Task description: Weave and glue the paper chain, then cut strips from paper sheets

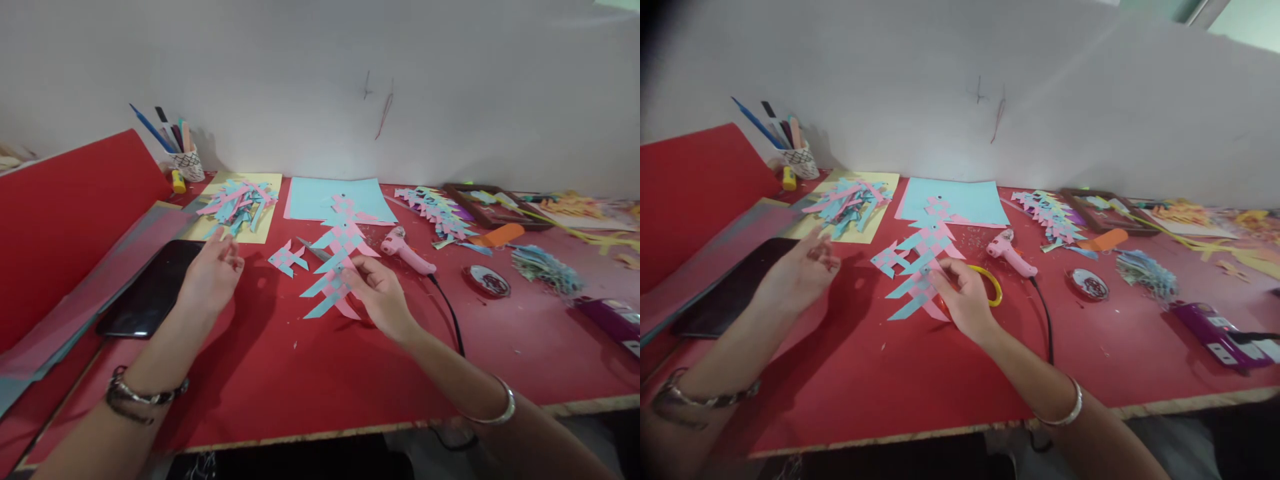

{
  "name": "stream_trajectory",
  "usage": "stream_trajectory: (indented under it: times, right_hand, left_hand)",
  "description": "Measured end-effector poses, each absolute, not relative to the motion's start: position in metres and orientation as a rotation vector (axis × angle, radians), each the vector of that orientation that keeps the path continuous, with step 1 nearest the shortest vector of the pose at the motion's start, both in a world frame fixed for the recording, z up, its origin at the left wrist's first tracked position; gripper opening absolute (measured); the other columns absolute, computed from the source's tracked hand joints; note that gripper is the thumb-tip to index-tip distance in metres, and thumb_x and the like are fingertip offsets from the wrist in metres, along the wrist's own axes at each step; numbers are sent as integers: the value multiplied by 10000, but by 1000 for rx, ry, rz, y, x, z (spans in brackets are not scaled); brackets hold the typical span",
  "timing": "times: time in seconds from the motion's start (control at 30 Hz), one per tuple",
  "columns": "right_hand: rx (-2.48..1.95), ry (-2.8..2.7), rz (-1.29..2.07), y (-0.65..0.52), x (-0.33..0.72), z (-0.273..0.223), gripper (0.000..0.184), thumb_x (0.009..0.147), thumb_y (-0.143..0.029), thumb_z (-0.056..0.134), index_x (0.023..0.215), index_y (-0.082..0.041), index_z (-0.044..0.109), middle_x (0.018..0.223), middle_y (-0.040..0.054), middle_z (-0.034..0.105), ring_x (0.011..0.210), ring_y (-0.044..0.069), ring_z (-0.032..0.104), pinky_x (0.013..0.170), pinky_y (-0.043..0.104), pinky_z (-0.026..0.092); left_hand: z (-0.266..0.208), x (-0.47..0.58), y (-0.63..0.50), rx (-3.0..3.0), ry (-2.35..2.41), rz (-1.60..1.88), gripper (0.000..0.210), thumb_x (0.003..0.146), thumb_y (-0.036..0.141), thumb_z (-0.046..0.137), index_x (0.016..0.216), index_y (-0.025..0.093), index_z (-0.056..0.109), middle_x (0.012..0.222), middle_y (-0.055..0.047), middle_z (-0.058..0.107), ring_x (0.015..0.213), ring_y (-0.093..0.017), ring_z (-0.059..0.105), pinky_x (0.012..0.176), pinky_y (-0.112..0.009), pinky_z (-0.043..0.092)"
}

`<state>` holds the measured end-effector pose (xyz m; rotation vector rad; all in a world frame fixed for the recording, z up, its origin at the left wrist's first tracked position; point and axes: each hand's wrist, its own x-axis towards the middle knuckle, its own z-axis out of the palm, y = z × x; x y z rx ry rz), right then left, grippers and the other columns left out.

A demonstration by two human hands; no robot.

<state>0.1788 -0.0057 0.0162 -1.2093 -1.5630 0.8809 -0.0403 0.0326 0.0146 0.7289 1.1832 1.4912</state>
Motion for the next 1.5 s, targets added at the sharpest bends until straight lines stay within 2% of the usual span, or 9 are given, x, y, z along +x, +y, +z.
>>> stream_trajectory:
  times: [0.13,0.37,0.43,0.53,0.6,0.77,0.93,1.13,1.5]
  right_hand:
    - [-1199,-1626,828,-7,177,15,83,741,-250,517,703,-187,556,665,-21,585,608,96,513,571,209,393]
    - [-1233,-1645,802,-8,176,17,83,736,-246,525,676,-191,542,646,-26,573,596,96,505,570,201,387]
    - [-1215,-1658,820,-8,177,16,80,740,-243,522,683,-190,540,652,-25,567,607,97,505,587,203,392]
    - [-1184,-1693,858,-8,178,12,94,760,-255,508,707,-187,546,668,-20,558,630,102,504,611,211,396]
    - [-1178,-1726,854,-7,178,10,103,769,-262,505,717,-186,550,667,-20,551,635,105,498,616,216,392]
    - [-1160,-1787,816,-7,178,9,102,777,-253,505,735,-184,566,689,-14,583,657,113,514,633,224,390]
    - [-1149,-1898,757,-9,176,10,155,789,-259,488,672,-181,553,637,-11,566,614,114,493,602,228,383]
    - [-1108,-2082,757,-10,174,8,222,812,-283,485,624,-185,548,587,-13,547,556,103,467,529,215,356]
    - [-1023,-1947,797,-10,174,6,102,800,-241,508,760,-195,590,737,4,647,671,115,584,595,211,451]
  left_hand:
    - [16,-29,27,434,1026,1515,191,806,35,461,770,205,542,695,71,532,625,-16,499,582,-147,380]
    - [15,-20,18,697,964,1416,459,830,245,528,410,168,358,413,62,283,438,-52,280,494,-165,345]
    - [12,-21,19,755,978,1409,358,777,235,578,454,172,437,443,66,331,449,-48,297,495,-160,340]
    - [8,-21,19,940,1039,1341,40,664,195,628,692,205,601,575,64,480,497,-45,378,512,-166,349]
    - [7,-19,18,1133,1066,1187,122,626,232,619,747,211,623,604,49,528,525,-66,437,550,-197,385]
    - [6,-13,11,1431,1090,944,176,653,377,585,627,203,591,608,24,556,558,-101,486,590,-241,424]
    - [5,-8,4,1503,929,791,363,588,415,657,882,206,611,839,-41,650,770,-179,589,699,-300,476]
    - [7,-1,-2,1723,999,805,227,722,397,534,819,211,620,852,-35,679,833,-201,606,767,-324,487]
    - [-4,11,-6,1588,875,839,189,695,323,572,837,223,647,759,-27,690,778,-182,640,697,-306,516]
